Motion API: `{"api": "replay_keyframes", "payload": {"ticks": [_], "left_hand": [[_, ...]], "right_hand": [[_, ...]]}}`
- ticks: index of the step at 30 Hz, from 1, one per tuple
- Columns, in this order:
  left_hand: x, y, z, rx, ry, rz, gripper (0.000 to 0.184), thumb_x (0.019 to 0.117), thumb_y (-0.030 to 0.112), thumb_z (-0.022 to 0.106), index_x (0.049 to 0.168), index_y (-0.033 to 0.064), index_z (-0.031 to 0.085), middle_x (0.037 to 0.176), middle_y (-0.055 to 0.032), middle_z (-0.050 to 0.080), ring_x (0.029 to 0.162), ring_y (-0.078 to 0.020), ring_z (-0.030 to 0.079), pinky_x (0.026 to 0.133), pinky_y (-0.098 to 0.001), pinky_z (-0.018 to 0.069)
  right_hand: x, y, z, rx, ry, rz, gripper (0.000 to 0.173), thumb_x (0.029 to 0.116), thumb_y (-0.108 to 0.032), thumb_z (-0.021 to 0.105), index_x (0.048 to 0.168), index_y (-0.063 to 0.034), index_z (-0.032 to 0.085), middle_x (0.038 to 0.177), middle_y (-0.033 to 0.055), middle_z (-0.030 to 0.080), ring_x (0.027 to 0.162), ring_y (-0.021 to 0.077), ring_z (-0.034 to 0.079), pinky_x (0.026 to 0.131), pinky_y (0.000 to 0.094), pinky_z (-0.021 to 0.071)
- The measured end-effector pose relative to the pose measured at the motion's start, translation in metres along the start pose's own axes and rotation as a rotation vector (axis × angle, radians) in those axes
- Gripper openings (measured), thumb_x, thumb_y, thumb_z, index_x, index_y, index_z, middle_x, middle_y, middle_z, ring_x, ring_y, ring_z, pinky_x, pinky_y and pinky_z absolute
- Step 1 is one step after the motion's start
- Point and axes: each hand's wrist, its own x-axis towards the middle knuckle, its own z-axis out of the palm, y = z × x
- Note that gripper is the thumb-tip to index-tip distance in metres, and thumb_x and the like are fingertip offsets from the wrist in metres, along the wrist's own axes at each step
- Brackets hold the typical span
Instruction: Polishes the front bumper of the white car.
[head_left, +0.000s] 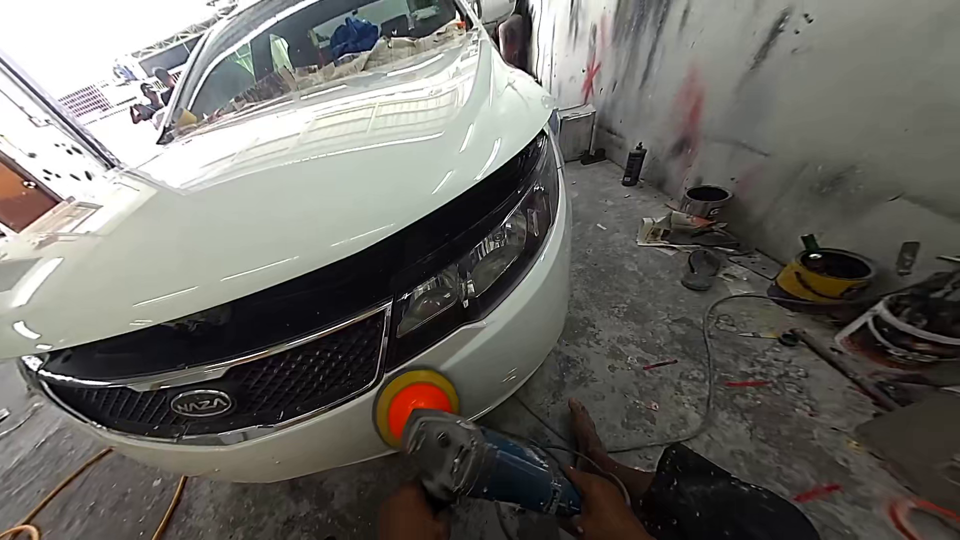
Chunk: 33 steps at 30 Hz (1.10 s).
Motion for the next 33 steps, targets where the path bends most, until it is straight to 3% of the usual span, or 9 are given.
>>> {"api": "replay_keyframes", "payload": {"ticks": [4, 7, 10, 13, 16, 18, 23, 29, 33], "left_hand": [[0.024, 0.079, -0.035, 0.194, -0.139, 0.189, 0.033, 0.0891, 0.035, 0.065, 0.108, 0.0086, 0.072, 0.103, -0.0134, 0.074, 0.102, -0.0332, 0.071, 0.088, -0.0590, 0.0540], [0.036, 0.106, -0.042, 0.263, -0.184, 0.242, 0.029, 0.0863, 0.031, 0.066, 0.103, 0.0083, 0.071, 0.101, -0.0126, 0.073, 0.100, -0.0321, 0.070, 0.086, -0.0569, 0.0538], [0.030, 0.084, -0.030, 0.213, -0.163, 0.189, 0.034, 0.0862, 0.034, 0.067, 0.106, 0.0066, 0.072, 0.102, -0.0142, 0.074, 0.101, -0.0334, 0.071, 0.088, -0.0586, 0.0543], [0.012, 0.028, -0.001, 0.062, -0.072, 0.075, 0.037, 0.0858, 0.036, 0.070, 0.106, 0.0047, 0.073, 0.099, -0.0164, 0.074, 0.097, -0.0356, 0.072, 0.086, -0.0604, 0.0554], [-0.004, -0.024, 0.026, -0.043, 0.055, -0.018, 0.038, 0.0823, 0.037, 0.073, 0.099, 0.0026, 0.074, 0.091, -0.0169, 0.075, 0.091, -0.0361, 0.074, 0.082, -0.0620, 0.0562], [-0.010, -0.037, 0.032, -0.057, 0.123, -0.035, 0.036, 0.0812, 0.036, 0.073, 0.094, 0.0019, 0.074, 0.087, -0.0168, 0.075, 0.088, -0.0360, 0.074, 0.080, -0.0616, 0.0563], [0.002, 0.000, 0.001, 0.010, 0.092, 0.011, 0.036, 0.0827, 0.037, 0.071, 0.097, 0.0044, 0.074, 0.089, -0.0152, 0.075, 0.089, -0.0354, 0.074, 0.080, -0.0615, 0.0561], [0.024, 0.056, -0.053, 0.146, 0.086, 0.173, 0.030, 0.0850, 0.037, 0.066, 0.098, 0.0101, 0.073, 0.091, -0.0100, 0.075, 0.093, -0.0302, 0.073, 0.082, -0.0564, 0.0551], [0.013, 0.043, -0.034, 0.092, 0.096, 0.144, 0.034, 0.0834, 0.037, 0.069, 0.095, 0.0061, 0.074, 0.088, -0.0130, 0.074, 0.089, -0.0332, 0.073, 0.079, -0.0591, 0.0565]], "right_hand": [[-0.006, 0.040, 0.008, 0.283, 0.199, 0.084, 0.067, 0.0700, -0.019, 0.085, 0.131, -0.0019, 0.064, 0.114, 0.0174, 0.073, 0.108, 0.0298, 0.070, 0.098, 0.0537, 0.0546], [-0.005, 0.054, 0.011, 0.371, 0.266, 0.101, 0.073, 0.0644, -0.019, 0.087, 0.131, -0.0028, 0.063, 0.115, 0.0135, 0.073, 0.107, 0.0229, 0.071, 0.098, 0.0472, 0.0563], [-0.003, 0.050, 0.010, 0.292, 0.194, 0.093, 0.071, 0.0684, -0.022, 0.087, 0.133, -0.0032, 0.063, 0.118, 0.0166, 0.072, 0.111, 0.0284, 0.070, 0.100, 0.0528, 0.0538], [-0.001, 0.026, 0.003, 0.088, 0.029, 0.060, 0.066, 0.0740, -0.028, 0.084, 0.132, -0.0033, 0.064, 0.116, 0.0205, 0.071, 0.111, 0.0373, 0.068, 0.098, 0.0610, 0.0513], [0.008, 0.003, 0.004, -0.067, -0.109, -0.021, 0.055, 0.0789, -0.031, 0.082, 0.124, -0.0041, 0.066, 0.111, 0.0198, 0.071, 0.108, 0.0383, 0.068, 0.095, 0.0609, 0.0513], [0.012, -0.006, 0.005, -0.104, -0.149, -0.058, 0.052, 0.0795, -0.031, 0.081, 0.122, -0.0048, 0.066, 0.109, 0.0187, 0.072, 0.106, 0.0377, 0.068, 0.093, 0.0604, 0.0513], [0.013, -0.001, -0.004, 0.002, -0.035, -0.016, 0.062, 0.0757, -0.028, 0.083, 0.130, -0.0046, 0.065, 0.114, 0.0185, 0.072, 0.110, 0.0361, 0.068, 0.099, 0.0591, 0.0506], [0.013, 0.000, -0.018, 0.109, 0.226, 0.010, 0.060, 0.0706, -0.028, 0.083, 0.124, -0.0054, 0.067, 0.106, 0.0158, 0.074, 0.102, 0.0336, 0.072, 0.091, 0.0600, 0.0543], [0.005, 0.007, -0.017, 0.074, 0.173, -0.006, 0.062, 0.0702, -0.031, 0.085, 0.124, -0.0044, 0.068, 0.107, 0.0177, 0.074, 0.103, 0.0360, 0.071, 0.092, 0.0619, 0.0536]]}}
